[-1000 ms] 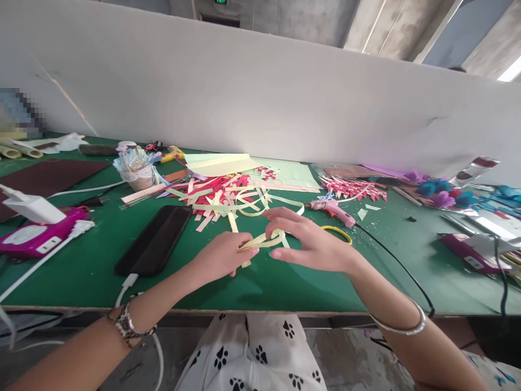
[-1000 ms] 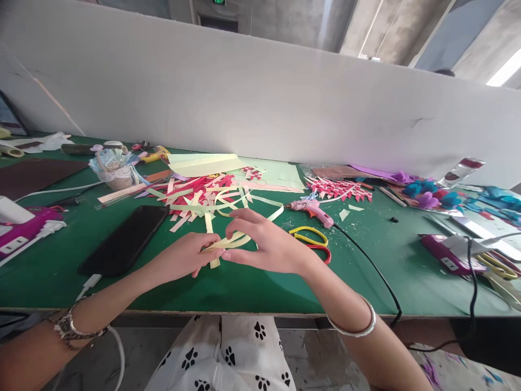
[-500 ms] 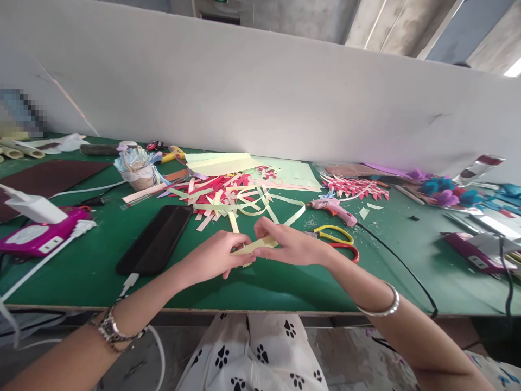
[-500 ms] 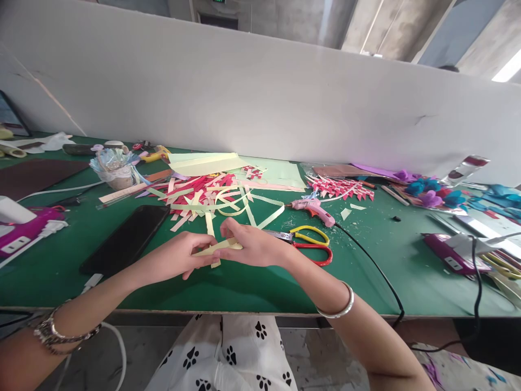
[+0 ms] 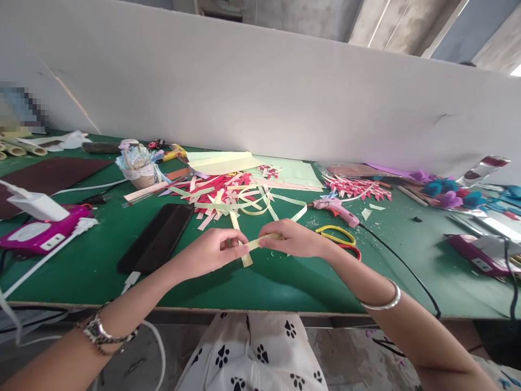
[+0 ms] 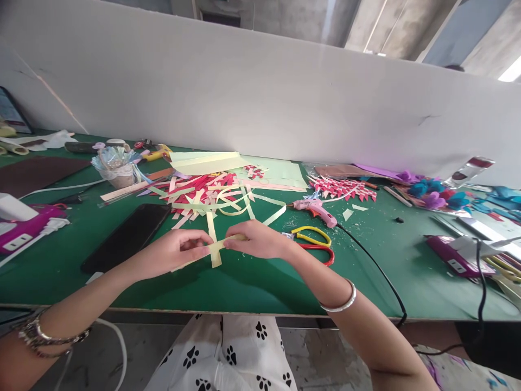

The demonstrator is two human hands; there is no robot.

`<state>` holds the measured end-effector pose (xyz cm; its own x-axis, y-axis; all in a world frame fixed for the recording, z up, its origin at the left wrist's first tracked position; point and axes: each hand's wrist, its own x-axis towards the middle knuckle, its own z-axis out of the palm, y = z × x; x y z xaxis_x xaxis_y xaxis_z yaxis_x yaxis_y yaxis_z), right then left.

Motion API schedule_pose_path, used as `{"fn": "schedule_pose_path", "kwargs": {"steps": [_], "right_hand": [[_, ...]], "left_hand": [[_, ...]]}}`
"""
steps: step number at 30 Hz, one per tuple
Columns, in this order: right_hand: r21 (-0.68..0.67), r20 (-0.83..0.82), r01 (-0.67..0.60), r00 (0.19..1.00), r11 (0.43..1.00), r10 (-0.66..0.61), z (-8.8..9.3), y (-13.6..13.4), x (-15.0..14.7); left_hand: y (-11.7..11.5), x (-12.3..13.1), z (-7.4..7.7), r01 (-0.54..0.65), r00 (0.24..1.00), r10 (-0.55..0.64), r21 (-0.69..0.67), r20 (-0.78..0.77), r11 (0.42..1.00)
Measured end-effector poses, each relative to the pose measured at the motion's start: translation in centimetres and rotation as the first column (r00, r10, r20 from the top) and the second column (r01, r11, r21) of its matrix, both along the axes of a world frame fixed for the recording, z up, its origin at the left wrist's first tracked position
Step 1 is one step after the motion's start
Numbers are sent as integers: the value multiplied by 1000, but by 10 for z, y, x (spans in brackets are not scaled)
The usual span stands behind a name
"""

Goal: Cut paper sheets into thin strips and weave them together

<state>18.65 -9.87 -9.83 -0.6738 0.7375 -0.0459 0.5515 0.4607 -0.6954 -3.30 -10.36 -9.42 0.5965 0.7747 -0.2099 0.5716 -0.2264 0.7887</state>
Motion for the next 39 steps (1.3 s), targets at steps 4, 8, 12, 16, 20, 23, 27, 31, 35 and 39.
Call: {"fn": "schedule_pose_path", "kwargs": {"steps": [4,8,12,16,20,23,27,31,35,39], "right_hand": [[20,-16,53,998,998,-53,-1,1,8],[12,-17,85,996,996,-84,0,2,13],[5,-14,89,996,996,-89,2,2,13],[17,-30,71,997,997,-70,5,1,11],[12,-27,86,996,996,-86,6,1,12],[21,-21,92,996,996,-91,4,2,15],[116,30,51,998,992,-55,3,1,12],[162,41,-54,998,985,48,4,-4,-5],[107,76,-81,994,991,73,6,-7,-16],[74,32,-65,997,995,63,6,-7,-13]], "left_hand": [[2,-8,-3,0,1000,0,-74,3,997],[2,-13,-5,-28,998,28,2,-52,1000],[0,-11,-8,-50,998,52,66,-25,997],[-3,-5,-11,-84,996,80,89,41,992],[-5,0,-14,-94,994,87,111,71,989],[-5,2,-17,-104,992,93,126,89,987],[-6,2,-18,-102,994,96,104,57,989],[-7,5,-19,-57,998,62,166,-22,984],[-7,6,-18,-66,998,63,132,24,989],[-6,2,-17,-75,995,71,51,77,996]]}}
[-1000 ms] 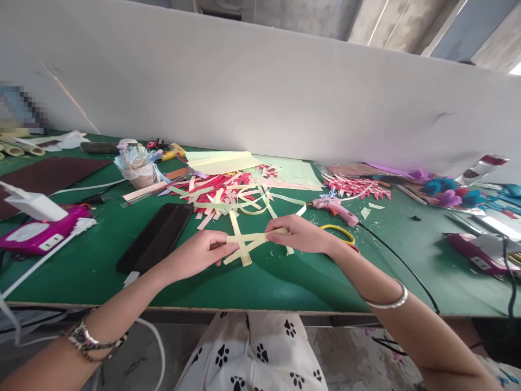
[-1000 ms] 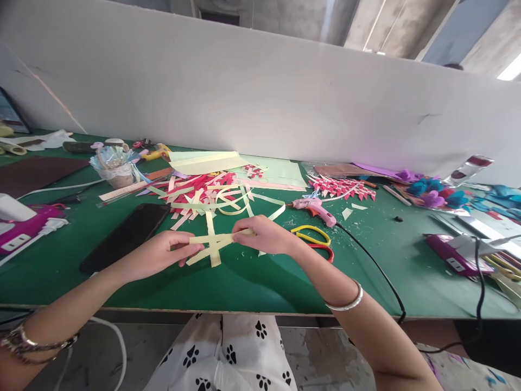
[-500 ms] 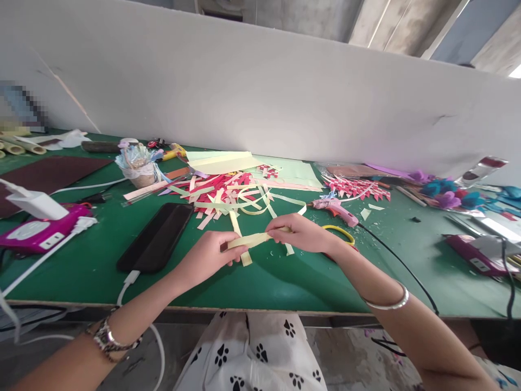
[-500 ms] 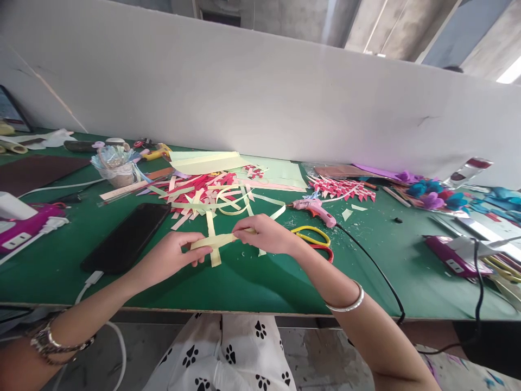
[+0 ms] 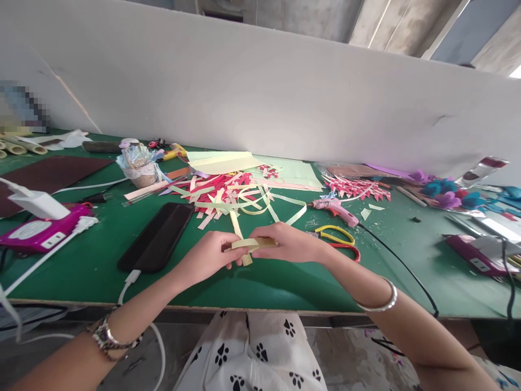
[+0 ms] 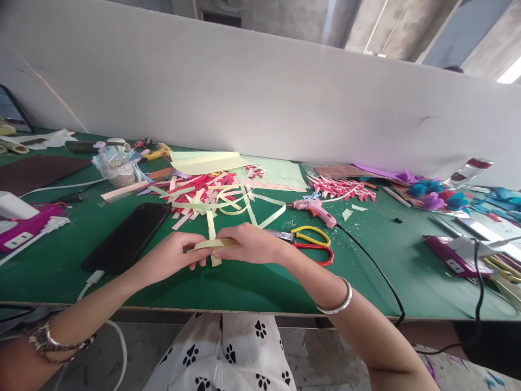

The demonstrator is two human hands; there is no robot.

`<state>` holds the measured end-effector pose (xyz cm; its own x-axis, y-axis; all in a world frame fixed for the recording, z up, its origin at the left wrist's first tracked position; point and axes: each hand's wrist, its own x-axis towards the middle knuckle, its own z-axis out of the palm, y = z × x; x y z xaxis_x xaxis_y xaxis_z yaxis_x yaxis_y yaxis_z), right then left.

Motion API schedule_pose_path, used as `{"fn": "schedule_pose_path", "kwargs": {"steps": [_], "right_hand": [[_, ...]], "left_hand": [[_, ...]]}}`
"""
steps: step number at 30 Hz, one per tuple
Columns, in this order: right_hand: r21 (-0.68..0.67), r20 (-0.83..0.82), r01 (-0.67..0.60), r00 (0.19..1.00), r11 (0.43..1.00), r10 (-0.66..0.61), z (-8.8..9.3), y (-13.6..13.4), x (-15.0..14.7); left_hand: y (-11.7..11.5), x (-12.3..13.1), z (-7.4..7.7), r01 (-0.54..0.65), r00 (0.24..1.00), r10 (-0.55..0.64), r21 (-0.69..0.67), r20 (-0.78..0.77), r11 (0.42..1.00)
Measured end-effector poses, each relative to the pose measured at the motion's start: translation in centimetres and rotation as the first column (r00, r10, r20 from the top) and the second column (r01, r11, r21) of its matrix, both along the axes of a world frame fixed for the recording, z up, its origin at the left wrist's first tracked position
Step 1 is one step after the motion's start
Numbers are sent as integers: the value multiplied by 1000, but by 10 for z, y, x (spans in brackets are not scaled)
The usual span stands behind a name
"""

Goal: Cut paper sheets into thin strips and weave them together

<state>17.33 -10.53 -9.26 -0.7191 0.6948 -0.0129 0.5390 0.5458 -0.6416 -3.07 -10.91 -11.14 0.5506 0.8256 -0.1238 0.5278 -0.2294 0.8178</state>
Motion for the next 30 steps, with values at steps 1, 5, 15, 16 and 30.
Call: {"fn": "schedule_pose_path", "kwargs": {"steps": [1,5,15,16,30], "right_hand": [[-14,-25,11,1000,1000,-11,-1,0,1],[-33,-77,91,993,995,-93,-6,0,3],[-159,-143,294,938,942,-317,-19,1,3],[-170,-141,274,944,947,-298,-18,0,2],[-176,-137,161,973,971,-186,-9,-11,-1]], "left_hand": [[0,-1,0,-5,1000,5,-14,4,1000],[0,-5,0,-24,1000,24,-6,-3,1000],[-3,-4,-2,5,1000,-5,269,0,963],[-3,-4,-2,-1,1000,2,286,-4,958],[-2,1,-1,-44,996,19,288,87,957]]}}
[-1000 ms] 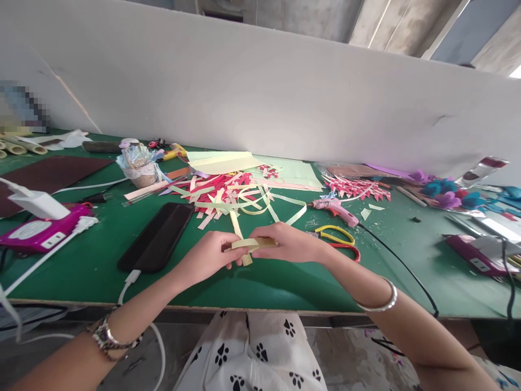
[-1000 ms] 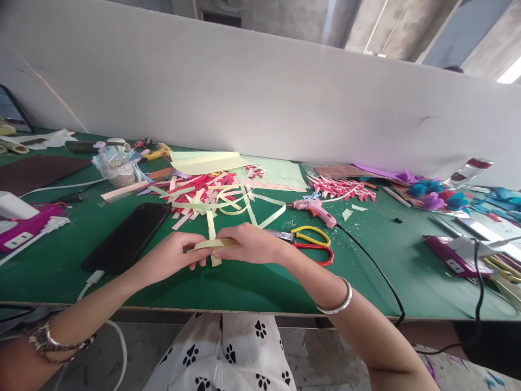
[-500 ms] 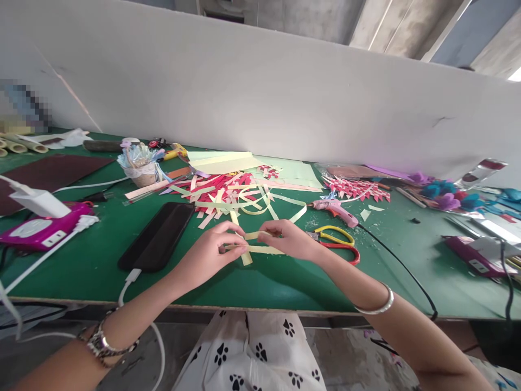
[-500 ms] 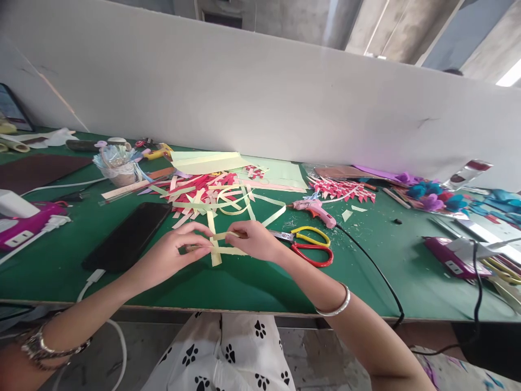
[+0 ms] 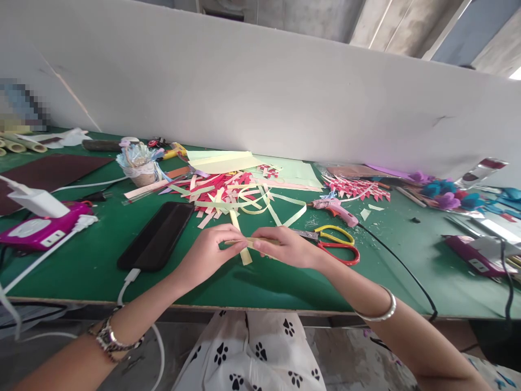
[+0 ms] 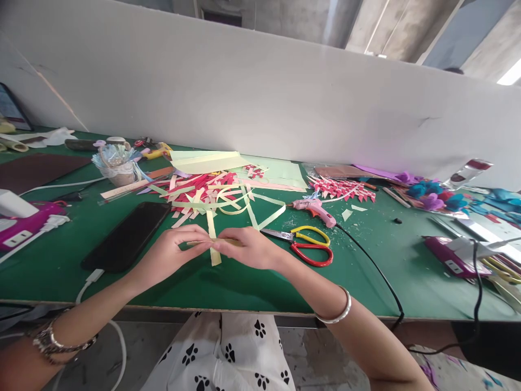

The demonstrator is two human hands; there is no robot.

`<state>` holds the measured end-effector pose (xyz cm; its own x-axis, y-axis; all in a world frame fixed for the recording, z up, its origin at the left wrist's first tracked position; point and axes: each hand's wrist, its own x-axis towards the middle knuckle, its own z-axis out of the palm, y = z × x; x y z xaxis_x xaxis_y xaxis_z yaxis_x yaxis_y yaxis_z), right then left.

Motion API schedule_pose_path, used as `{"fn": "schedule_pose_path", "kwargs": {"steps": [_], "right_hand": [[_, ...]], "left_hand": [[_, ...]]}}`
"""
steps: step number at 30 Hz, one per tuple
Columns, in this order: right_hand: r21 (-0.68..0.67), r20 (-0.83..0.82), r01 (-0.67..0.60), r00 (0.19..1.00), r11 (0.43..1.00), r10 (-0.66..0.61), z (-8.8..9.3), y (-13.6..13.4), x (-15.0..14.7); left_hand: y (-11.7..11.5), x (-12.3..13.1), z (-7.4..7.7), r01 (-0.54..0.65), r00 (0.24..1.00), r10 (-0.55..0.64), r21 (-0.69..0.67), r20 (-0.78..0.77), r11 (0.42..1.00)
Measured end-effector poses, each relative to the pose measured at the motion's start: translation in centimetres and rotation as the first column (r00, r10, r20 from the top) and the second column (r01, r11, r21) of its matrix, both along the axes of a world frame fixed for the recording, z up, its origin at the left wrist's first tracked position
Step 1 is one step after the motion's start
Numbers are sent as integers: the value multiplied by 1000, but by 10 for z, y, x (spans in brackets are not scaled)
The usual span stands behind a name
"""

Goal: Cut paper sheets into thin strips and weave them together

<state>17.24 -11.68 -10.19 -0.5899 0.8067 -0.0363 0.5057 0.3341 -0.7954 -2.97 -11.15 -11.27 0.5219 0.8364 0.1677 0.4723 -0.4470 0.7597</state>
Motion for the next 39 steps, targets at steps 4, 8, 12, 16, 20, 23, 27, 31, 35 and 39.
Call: {"fn": "schedule_pose_path", "kwargs": {"steps": [4,8,12,16,20,23,27,31,35,39], "right_hand": [[14,39,-14,999,1000,13,-1,-2,-2],[-74,-18,-1,1000,997,-1,0,-1,-1],[-103,-69,42,996,994,-49,-1,1,0],[-116,-110,42,992,992,-55,-3,2,1],[-138,-117,11,993,990,-27,-4,3,1],[-138,-103,-1,995,990,-13,-3,3,1],[-127,-62,-2,998,992,-6,-1,3,3],[-93,-3,-11,1000,996,10,2,3,5],[-8,21,-8,1000,1000,8,4,2,1],[-35,-15,-36,999,999,35,2,2,-4]], "left_hand": [[-1,0,0,1,1000,-1,-61,8,998],[0,-1,-2,-25,998,38,-222,57,975],[1,-2,-4,2,997,26,-333,78,943],[1,-3,-4,-36,993,64,-254,101,966],[2,-4,-3,-116,991,126,-170,48,979],[3,-5,-2,-118,992,124,-174,25,978],[1,-6,-1,-89,994,99,-221,38,971],[-4,-4,0,-100,994,108,-184,32,978],[-7,1,0,-142,987,149,-117,54,983],[-7,2,-1,-138,989,141,-69,43,988]]}}
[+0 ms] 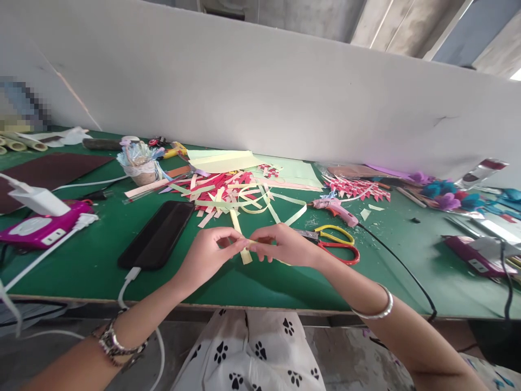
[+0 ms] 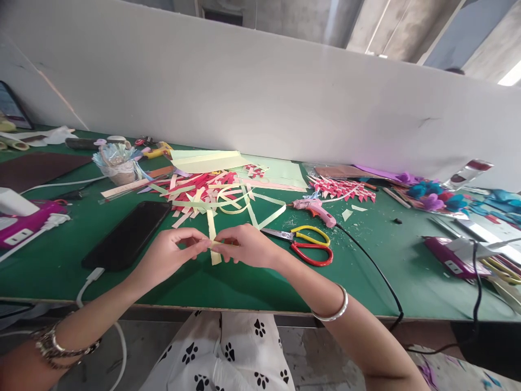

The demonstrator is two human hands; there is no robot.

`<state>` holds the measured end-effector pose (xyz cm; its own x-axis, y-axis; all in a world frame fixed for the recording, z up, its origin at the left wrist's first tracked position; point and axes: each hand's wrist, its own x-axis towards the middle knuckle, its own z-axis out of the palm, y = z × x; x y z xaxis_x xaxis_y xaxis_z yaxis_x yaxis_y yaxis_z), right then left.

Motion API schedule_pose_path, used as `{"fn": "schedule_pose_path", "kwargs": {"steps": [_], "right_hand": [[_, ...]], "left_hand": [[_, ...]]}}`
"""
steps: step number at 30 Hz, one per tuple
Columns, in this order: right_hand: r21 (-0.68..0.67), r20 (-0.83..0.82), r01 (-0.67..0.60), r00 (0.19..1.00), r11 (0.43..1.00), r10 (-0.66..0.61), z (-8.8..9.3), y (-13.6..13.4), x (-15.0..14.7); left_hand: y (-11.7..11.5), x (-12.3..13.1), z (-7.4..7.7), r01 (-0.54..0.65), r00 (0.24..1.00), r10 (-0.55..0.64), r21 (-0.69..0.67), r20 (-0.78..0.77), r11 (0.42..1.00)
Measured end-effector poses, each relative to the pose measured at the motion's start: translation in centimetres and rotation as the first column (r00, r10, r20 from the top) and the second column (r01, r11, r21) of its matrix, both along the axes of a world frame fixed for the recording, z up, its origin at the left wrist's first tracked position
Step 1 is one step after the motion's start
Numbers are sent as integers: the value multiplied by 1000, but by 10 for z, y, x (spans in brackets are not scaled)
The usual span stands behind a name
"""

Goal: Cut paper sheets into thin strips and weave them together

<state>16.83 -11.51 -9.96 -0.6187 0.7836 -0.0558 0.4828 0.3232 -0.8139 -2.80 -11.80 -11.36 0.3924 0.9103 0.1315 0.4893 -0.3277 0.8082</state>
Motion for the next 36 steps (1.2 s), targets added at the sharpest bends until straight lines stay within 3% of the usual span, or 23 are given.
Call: {"fn": "schedule_pose_path", "kwargs": {"steps": [9,25,36], "right_hand": [[-58,-24,11,1000,998,-12,-2,3,5],[-15,22,-25,999,1000,26,1,4,3],[-60,48,44,998,997,-41,1,5,21]], "left_hand": [[3,-10,2,-15,999,10,-103,-47,995],[5,-9,8,18,997,-24,-69,-79,997],[10,-22,14,-133,990,126,-153,-58,979]]}}
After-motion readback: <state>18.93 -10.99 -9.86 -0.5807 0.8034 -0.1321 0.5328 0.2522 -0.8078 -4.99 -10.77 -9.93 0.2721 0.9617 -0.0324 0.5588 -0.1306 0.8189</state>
